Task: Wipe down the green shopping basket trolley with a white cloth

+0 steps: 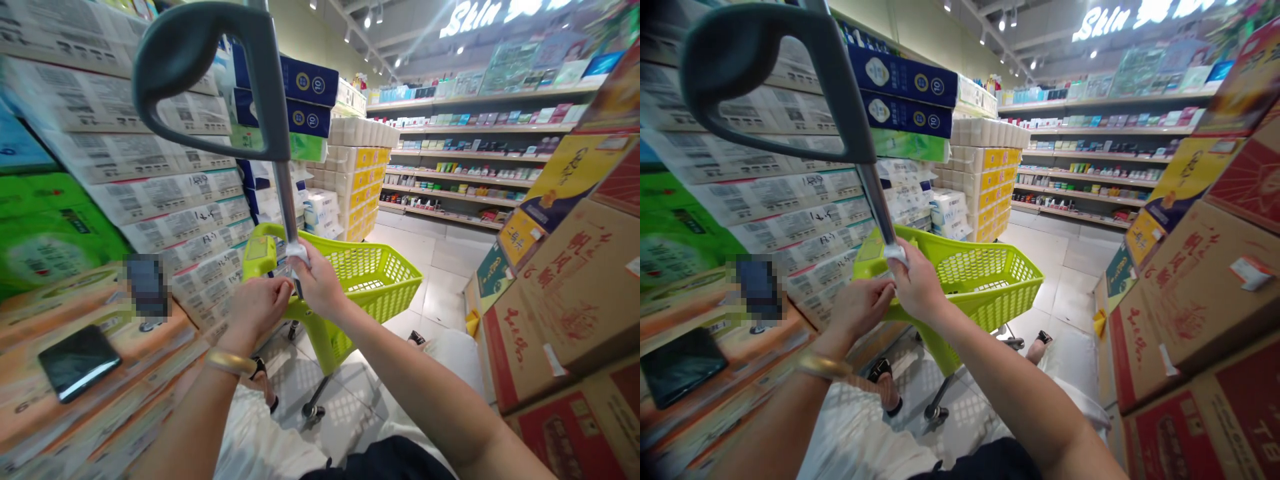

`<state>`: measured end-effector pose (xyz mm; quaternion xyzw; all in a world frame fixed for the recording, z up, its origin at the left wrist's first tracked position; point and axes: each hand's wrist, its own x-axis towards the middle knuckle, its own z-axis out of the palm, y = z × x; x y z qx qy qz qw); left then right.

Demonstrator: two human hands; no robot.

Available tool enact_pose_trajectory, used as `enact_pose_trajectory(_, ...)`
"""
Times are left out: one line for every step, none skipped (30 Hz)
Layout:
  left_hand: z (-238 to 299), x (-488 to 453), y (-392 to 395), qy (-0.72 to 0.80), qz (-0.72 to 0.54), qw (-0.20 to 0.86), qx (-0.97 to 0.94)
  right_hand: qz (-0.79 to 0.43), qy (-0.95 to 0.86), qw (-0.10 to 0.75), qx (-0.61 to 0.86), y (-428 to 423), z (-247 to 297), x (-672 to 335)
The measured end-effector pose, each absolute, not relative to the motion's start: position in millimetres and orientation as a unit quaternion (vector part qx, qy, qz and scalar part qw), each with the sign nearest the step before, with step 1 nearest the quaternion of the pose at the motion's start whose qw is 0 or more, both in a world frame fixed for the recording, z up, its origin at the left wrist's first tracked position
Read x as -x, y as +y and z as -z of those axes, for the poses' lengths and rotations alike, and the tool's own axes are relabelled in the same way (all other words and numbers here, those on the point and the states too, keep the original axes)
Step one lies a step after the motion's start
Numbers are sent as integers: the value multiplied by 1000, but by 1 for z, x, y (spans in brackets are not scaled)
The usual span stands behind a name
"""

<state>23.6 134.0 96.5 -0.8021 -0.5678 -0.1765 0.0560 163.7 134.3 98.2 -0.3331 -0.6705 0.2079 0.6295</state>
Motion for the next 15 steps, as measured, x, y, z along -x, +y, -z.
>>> enact_pose_trajectory(-97,-24,132,-566,169,57,805,-213,-662,645,318,139,-111,-163)
enact_pose_trajectory(-97,-25,130,-564,166,54,807,-220,-653,658,302,144,-125,-162)
enact_pose_trajectory(-98,-25,129,-563,166,49,808,-227,-646,671,285,151,-139,-162)
enact_pose_trajectory(-99,-26,127,-563,169,42,808,-234,-639,683,267,158,-153,-163)
enact_pose_trajectory(-99,-27,125,-564,171,34,807,-236,-634,693,251,166,-168,-165)
enact_pose_trajectory(-100,-28,124,-565,173,27,807,-233,-631,701,237,174,-182,-167)
enact_pose_trajectory(-101,-30,123,-565,175,22,806,-225,-631,707,225,181,-197,-170)
enact_pose_trajectory(-101,-31,122,-565,176,19,806,-212,-637,710,215,187,-212,-172)
enact_pose_trajectory(-101,-32,121,-564,177,17,806,-196,-647,707,206,192,-226,-175)
enact_pose_trajectory(-102,-33,120,-563,177,16,807,-175,-658,704,201,195,-239,-178)
enact_pose_trajectory(-102,-33,119,-561,177,18,808,-151,-668,701,198,196,-249,-179)
enact_pose_trajectory(-101,-34,119,-559,178,20,810,-127,-675,699,200,196,-256,-180)
enact_pose_trajectory(-101,-34,118,-556,179,22,812,-102,-678,699,205,193,-259,-180)
enact_pose_trajectory(-101,-34,118,-552,179,24,814,-79,-678,699,214,190,-257,-179)
enact_pose_trajectory(-101,-34,118,-549,179,23,816,-61,-676,699,225,185,-251,-177)
